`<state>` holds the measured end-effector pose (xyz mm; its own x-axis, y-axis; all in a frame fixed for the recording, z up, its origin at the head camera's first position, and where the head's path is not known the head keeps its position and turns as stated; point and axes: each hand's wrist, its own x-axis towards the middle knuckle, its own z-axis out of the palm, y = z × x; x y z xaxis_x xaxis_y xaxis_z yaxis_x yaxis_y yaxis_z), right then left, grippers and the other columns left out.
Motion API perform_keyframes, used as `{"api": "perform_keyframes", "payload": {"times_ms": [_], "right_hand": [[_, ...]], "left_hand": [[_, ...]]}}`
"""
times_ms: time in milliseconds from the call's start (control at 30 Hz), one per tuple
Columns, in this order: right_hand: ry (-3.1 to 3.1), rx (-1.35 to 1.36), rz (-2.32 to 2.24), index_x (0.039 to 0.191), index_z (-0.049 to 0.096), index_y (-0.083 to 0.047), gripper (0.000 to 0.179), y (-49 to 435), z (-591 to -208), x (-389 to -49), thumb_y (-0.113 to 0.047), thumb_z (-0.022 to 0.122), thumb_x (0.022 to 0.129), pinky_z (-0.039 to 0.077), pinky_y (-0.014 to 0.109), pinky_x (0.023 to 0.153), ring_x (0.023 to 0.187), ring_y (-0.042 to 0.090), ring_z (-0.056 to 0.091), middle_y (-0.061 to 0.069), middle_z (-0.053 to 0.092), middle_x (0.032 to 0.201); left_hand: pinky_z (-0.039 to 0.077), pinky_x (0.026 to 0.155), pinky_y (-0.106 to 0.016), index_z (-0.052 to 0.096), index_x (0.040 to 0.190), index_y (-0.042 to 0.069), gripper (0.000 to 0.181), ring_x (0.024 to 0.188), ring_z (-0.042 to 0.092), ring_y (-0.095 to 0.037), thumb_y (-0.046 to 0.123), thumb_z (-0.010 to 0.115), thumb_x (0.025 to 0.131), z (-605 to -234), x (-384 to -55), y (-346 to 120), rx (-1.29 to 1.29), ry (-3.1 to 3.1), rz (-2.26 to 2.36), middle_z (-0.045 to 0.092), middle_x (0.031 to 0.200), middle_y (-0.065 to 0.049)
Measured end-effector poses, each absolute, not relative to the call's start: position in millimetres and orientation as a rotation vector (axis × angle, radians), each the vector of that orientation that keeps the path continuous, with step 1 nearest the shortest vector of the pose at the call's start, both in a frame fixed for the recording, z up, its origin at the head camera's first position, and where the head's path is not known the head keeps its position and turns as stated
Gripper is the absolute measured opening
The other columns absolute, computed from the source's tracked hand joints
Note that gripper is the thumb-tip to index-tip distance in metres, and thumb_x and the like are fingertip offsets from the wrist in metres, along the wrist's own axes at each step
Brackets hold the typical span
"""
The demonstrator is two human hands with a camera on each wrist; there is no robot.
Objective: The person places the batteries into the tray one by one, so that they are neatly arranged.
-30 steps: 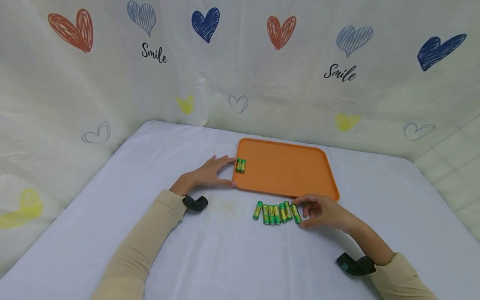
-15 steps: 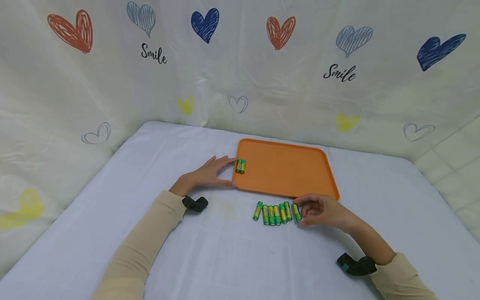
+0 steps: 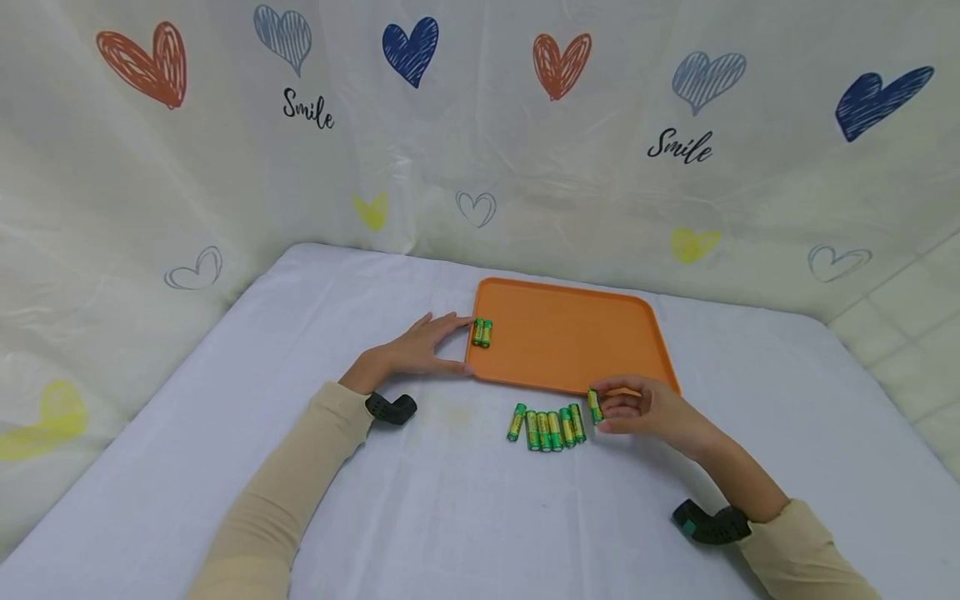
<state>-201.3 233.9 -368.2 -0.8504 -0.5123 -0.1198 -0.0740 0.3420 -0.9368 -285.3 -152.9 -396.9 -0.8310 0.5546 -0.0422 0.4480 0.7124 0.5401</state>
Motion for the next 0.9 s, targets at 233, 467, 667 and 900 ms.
{"api": "perform_keyframes", "payload": {"times_ms": [233, 467, 667, 900], "right_hand": [[2.275, -0.459, -1.555, 0.133, 0.049, 0.006, 0.059, 231, -371, -208, -0.011, 0.077, 0.084, 0.056, 0.022, 0.084, 0.096, 0.013, 0.064, 0.006, 0.063, 0.113], [2.289, -0.431, -1.550, 0.134, 0.051, 0.002, 0.059, 223, -371, -216, -0.015, 0.077, 0.084, 0.056, 0.023, 0.084, 0.098, 0.012, 0.064, 0.008, 0.063, 0.116], [2.292, -0.442, -1.543, 0.133, 0.051, 0.003, 0.059, 214, -368, -225, -0.015, 0.078, 0.084, 0.056, 0.022, 0.083, 0.094, 0.013, 0.065, 0.013, 0.062, 0.113], [2.305, -0.454, -1.493, 0.135, 0.051, 0.003, 0.061, 205, -364, -234, -0.017, 0.078, 0.084, 0.055, 0.020, 0.081, 0.093, 0.012, 0.065, 0.016, 0.062, 0.114]], "left_hand": [[-0.006, 0.122, -0.040, 0.023, 0.157, 0.022, 0.093, 0.151, 0.009, -0.019, 0.061, 0.066, 0.084, -397, -285, -153, 0.817, 2.719, 0.778, 0.022, 0.162, 0.000], [-0.007, 0.122, -0.040, 0.023, 0.156, 0.022, 0.092, 0.151, 0.008, -0.018, 0.059, 0.067, 0.084, -396, -285, -154, 0.804, 2.717, 0.783, 0.022, 0.162, 0.001], [-0.007, 0.121, -0.038, 0.022, 0.157, 0.025, 0.092, 0.151, 0.008, -0.016, 0.060, 0.067, 0.084, -398, -287, -155, 0.792, 2.718, 0.776, 0.021, 0.162, 0.002], [-0.008, 0.121, -0.036, 0.021, 0.157, 0.027, 0.093, 0.151, 0.007, -0.016, 0.062, 0.066, 0.083, -399, -288, -153, 0.775, 2.719, 0.766, 0.019, 0.162, 0.002]]}}
